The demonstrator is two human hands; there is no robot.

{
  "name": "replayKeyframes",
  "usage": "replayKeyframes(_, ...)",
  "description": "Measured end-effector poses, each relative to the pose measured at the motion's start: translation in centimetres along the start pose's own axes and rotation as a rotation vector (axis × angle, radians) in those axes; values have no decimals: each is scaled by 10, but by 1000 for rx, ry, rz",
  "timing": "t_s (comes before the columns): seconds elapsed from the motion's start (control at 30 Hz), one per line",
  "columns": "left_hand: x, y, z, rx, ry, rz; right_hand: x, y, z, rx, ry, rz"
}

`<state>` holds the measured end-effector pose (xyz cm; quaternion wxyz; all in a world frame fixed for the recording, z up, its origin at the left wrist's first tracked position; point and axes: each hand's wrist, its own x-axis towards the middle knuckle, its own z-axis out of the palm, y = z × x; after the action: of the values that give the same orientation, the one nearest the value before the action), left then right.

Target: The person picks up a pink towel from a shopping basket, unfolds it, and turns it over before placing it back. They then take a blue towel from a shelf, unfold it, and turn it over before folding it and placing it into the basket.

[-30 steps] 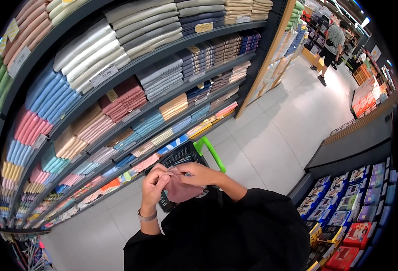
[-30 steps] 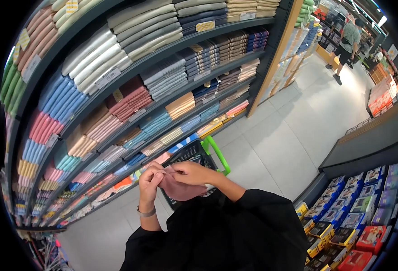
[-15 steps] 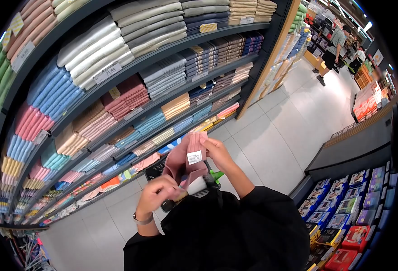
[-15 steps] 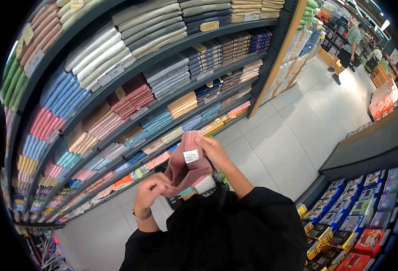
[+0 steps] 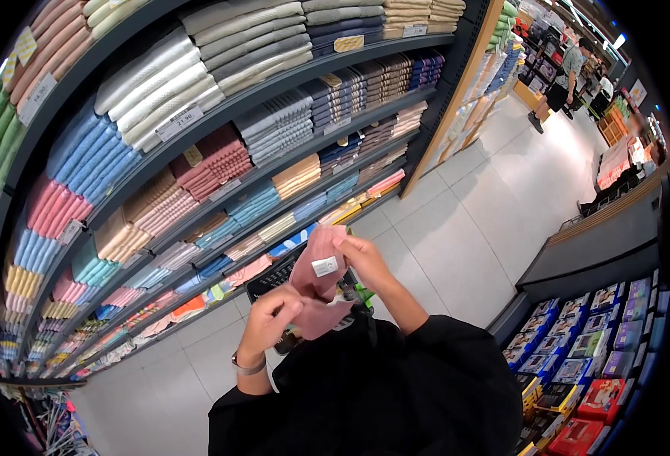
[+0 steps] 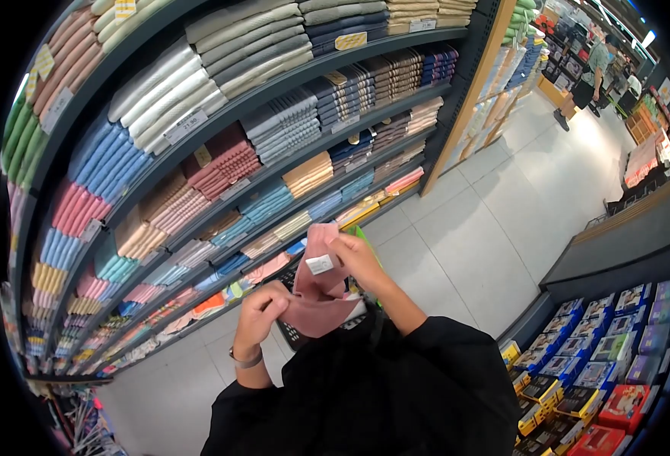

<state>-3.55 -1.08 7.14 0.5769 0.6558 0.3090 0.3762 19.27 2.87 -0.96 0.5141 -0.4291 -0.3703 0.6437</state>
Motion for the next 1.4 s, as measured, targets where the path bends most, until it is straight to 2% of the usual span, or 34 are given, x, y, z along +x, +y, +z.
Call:
replayKeyframes(0.03,3,-2,3,40,129,-64,-4,-4,4,0,0,0)
replayKeyframes(0.1,12,-2,8,143,175,-44,-17,-20,18,-178,-158,80)
replayKeyframes(0.13,16,-2,13,245,218,-21,-23,-22,27,-180,-155,78)
replayKeyframes(0.2,20,-10,18,283,252,-35,-33,-18,45,-306,-198,-191)
replayKeyframes(0.27,22,-16,20,432,369,86,-32,-4,45,-398,-210,-245)
replayKeyframes(0.33,24,-16,23,456,405,108,-29,2,49,-374,-222,-436)
replayKeyframes(0.4,24,-15,25,480,448,126,-31,-2,48,-469,-253,-477)
replayKeyframes(0.5,24,-15,21,418,435,75,-32,-22,51,-506,-164,-349)
replayKeyframes(0.57,23,-19,13,251,302,-71,-29,-26,46,-516,-176,-348)
replayKeyframes(0.6,20,-18,7,251,306,-68,-27,-30,44,-528,-177,-346)
replayKeyframes(0.67,13,-17,-3,272,53,-140,-22,-41,40,-498,-159,-368)
replayKeyframes(0.7,9,-15,0,119,35,-125,-18,-48,38,-481,-121,-385)
replayKeyframes(0.77,-3,-25,-3,49,9,-150,-5,-59,28,-465,-82,-402)
replayKeyframes(0.8,-8,-29,-6,-20,-18,-174,5,-62,21,-521,-26,-479)
replayKeyframes(0.87,-15,-29,-9,-9,-9,-129,17,-74,9,-580,32,-561)
replayKeyframes(0.97,-24,-46,-29,37,20,-236,25,-95,-3,-508,83,-591)
replayKeyframes(1.03,-25,-51,-42,289,84,-157,27,-107,-12,-544,143,-666)
replayKeyframes(1.07,-27,-52,-50,288,86,-157,30,-111,-16,-544,140,-666)
replayKeyframes(1.17,-24,-42,-72,632,164,-128,42,-117,-31,-672,162,-692)
replayKeyframes(1.2,-22,-37,-78,633,168,-128,42,-119,-30,-672,158,-694)
replayKeyframes(1.27,-20,-28,-87,852,315,-44,40,-123,-27,-824,159,-681)
replayKeyframes(1.3,-15,-21,-90,910,363,61,41,-122,-29,-824,157,-682)
replayKeyframes(1.33,-13,-15,-89,910,364,61,44,-120,-33,-857,184,-655)
replayKeyframes(1.4,-11,5,-82,1065,518,221,54,-114,-38,-891,214,-632)
